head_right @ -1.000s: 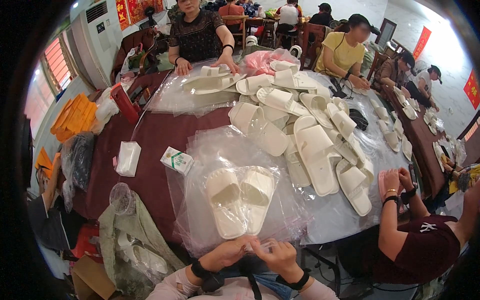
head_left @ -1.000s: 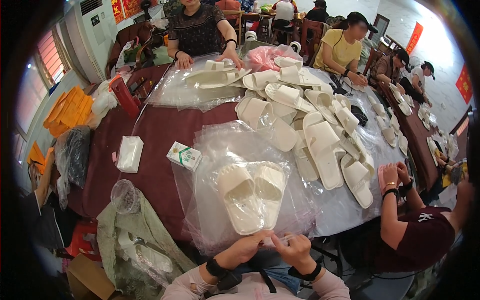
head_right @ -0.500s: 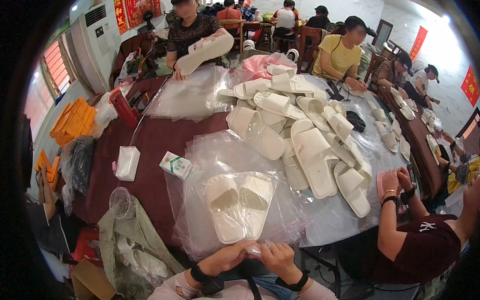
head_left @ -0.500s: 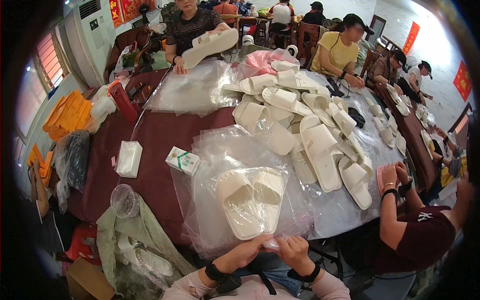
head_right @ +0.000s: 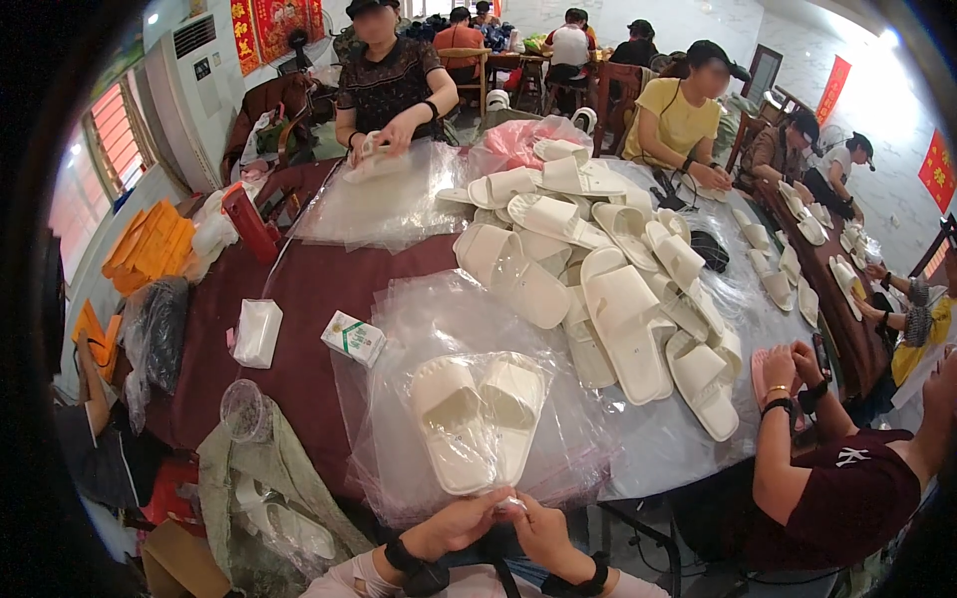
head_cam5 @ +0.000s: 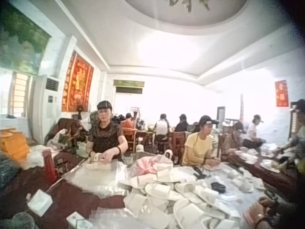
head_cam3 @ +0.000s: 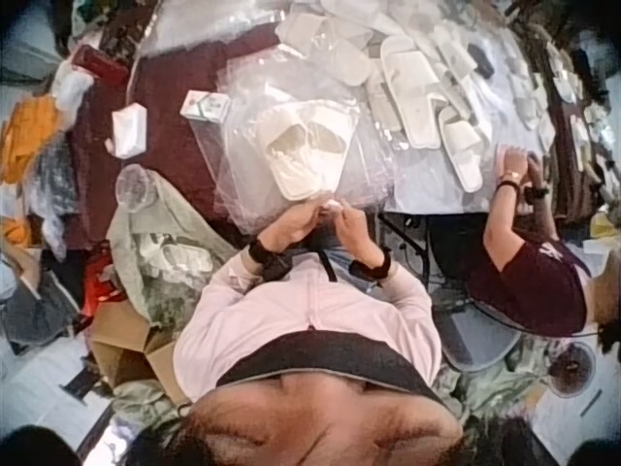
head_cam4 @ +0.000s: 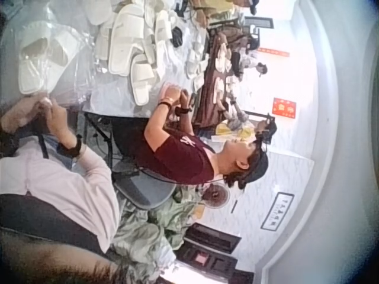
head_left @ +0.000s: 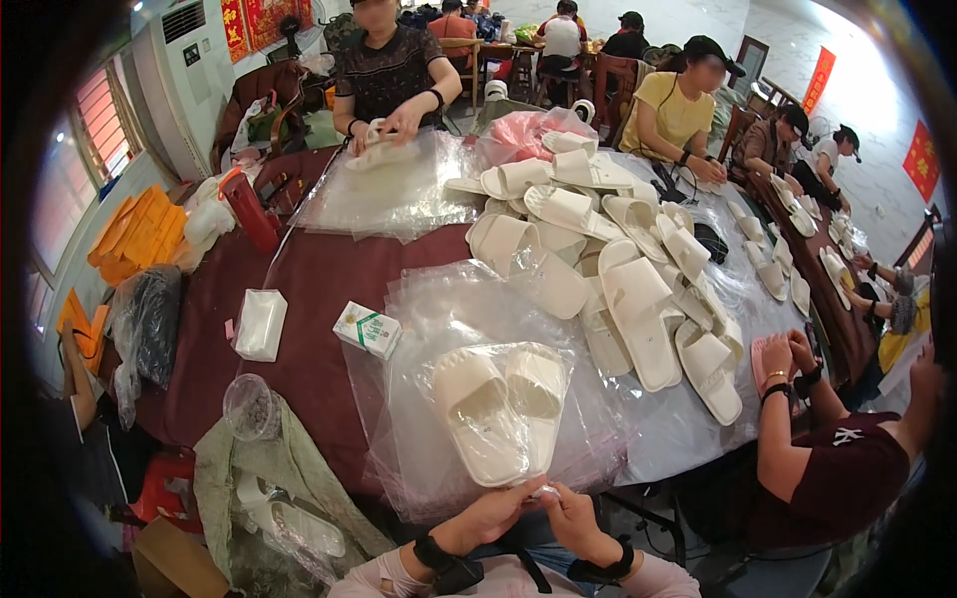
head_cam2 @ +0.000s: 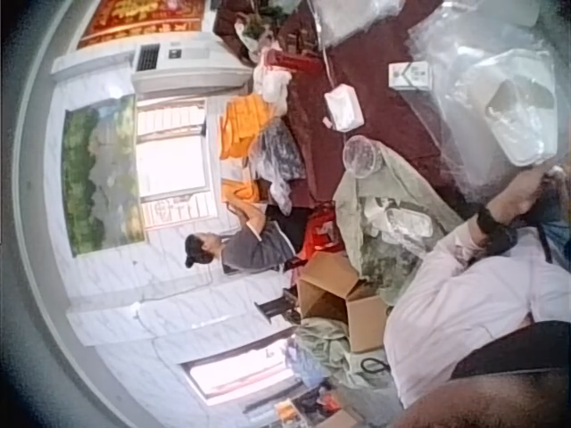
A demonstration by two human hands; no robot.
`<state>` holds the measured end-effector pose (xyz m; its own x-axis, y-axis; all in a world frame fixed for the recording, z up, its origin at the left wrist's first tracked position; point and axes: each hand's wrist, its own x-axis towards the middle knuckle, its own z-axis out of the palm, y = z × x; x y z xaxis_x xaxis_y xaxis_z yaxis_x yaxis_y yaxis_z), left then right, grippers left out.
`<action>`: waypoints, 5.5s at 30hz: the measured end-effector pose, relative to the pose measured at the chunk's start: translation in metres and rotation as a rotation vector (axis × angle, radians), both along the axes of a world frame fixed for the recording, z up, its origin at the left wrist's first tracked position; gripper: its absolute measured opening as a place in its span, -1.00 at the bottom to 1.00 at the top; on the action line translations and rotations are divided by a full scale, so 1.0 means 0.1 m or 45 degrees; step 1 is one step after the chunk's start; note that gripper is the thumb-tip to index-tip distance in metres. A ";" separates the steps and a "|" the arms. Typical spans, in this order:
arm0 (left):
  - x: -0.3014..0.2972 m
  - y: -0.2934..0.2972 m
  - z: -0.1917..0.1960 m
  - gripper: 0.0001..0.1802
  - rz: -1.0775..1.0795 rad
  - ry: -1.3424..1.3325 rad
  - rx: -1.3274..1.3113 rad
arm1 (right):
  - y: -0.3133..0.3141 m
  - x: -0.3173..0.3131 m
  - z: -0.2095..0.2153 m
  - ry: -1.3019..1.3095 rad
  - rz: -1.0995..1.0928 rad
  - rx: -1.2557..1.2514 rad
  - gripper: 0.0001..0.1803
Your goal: The recorder and several other workers are packaging plastic slippers into clear plastic bags and then into larger sacks or boxes.
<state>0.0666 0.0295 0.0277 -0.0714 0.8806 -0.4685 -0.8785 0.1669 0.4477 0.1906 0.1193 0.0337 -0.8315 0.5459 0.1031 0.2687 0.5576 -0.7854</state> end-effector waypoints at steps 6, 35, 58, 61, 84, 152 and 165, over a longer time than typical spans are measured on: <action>-0.10 -0.08 -0.06 -0.71 -0.179 0.041 0.340 | 0.03 -0.07 0.16 0.027 -0.103 -1.282 -0.58; -0.19 -0.15 0.00 -0.62 -0.351 0.086 0.378 | 0.06 0.02 -0.12 -0.190 0.267 -2.418 -0.19; -0.19 -0.23 0.01 -0.62 -0.255 0.257 0.021 | 0.20 0.01 0.29 -0.317 0.688 -1.337 -0.47; -0.19 -0.22 -0.01 -0.62 -0.256 0.176 0.178 | 0.28 0.00 0.19 -0.309 0.547 -1.255 -0.55; -0.11 -0.24 0.04 -0.76 -0.007 0.620 0.247 | 0.09 -0.14 0.36 0.280 0.629 1.163 -0.63; -0.11 -0.19 -0.09 -0.72 -0.156 -0.059 0.259 | 0.09 0.01 -0.03 -0.007 0.405 -2.569 -0.81; -0.15 -0.19 0.07 -0.78 -0.121 0.291 0.125 | 0.09 0.03 -0.08 -0.279 0.575 -1.180 -0.80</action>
